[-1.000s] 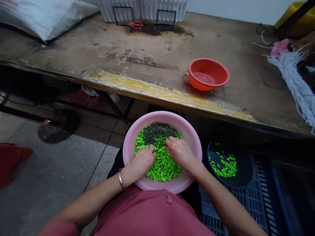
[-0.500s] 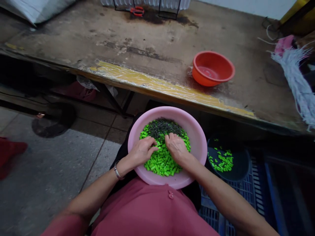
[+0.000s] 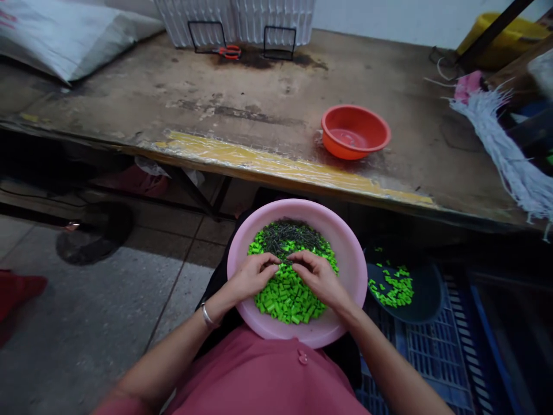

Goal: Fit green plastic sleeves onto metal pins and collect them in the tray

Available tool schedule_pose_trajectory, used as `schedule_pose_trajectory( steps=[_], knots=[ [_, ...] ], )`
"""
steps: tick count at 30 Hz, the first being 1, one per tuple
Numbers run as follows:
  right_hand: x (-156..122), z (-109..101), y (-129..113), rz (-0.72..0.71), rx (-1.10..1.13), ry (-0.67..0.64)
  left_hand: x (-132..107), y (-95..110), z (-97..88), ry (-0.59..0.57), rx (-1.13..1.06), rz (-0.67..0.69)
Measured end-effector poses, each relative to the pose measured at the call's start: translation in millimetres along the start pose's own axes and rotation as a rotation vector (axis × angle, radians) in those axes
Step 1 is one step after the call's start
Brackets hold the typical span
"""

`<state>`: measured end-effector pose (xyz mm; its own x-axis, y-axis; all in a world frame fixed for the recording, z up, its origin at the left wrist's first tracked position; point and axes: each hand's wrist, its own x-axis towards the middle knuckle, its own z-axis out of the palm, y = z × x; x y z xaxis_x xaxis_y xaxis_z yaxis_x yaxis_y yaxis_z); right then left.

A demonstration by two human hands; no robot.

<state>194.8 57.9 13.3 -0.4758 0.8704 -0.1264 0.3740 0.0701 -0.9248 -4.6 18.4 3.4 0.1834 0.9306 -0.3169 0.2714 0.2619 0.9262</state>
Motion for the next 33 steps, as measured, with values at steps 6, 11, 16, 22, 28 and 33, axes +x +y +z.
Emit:
schedule_pose_trajectory(
  steps=[6, 11, 16, 22, 28, 33],
  knots=[
    [3.3, 2.8, -2.4, 0.051, 0.252, -0.039, 1.6, 6.1, 5.2, -0.056, -0.425, -0.153],
    [9.1, 6.1, -2.0, 0.112, 0.397, -0.062, 2.2, 9.8, 8.9, 0.071, -0.352, -0.074],
    [12.6, 4.7, -4.0, 0.204, 0.465, -0.237, -0.6, 15.4, 8.3, 0.148, -0.277, 0.016],
    [11.7, 9.0, -1.1, 0.049, 0.276, -0.069, 0.6, 8.9, 9.0, 0.128, -0.312, -0.076],
    [7.1, 11.5, -4.2, -0.176, -0.026, 0.074, 2.2, 2.8, 8.3, 0.047, -0.507, -0.214],
    [3.4, 13.8, -7.2, -0.316, -0.152, 0.123, 4.1, 5.2, 3.7, -0.075, -0.719, -0.336]
  ],
)
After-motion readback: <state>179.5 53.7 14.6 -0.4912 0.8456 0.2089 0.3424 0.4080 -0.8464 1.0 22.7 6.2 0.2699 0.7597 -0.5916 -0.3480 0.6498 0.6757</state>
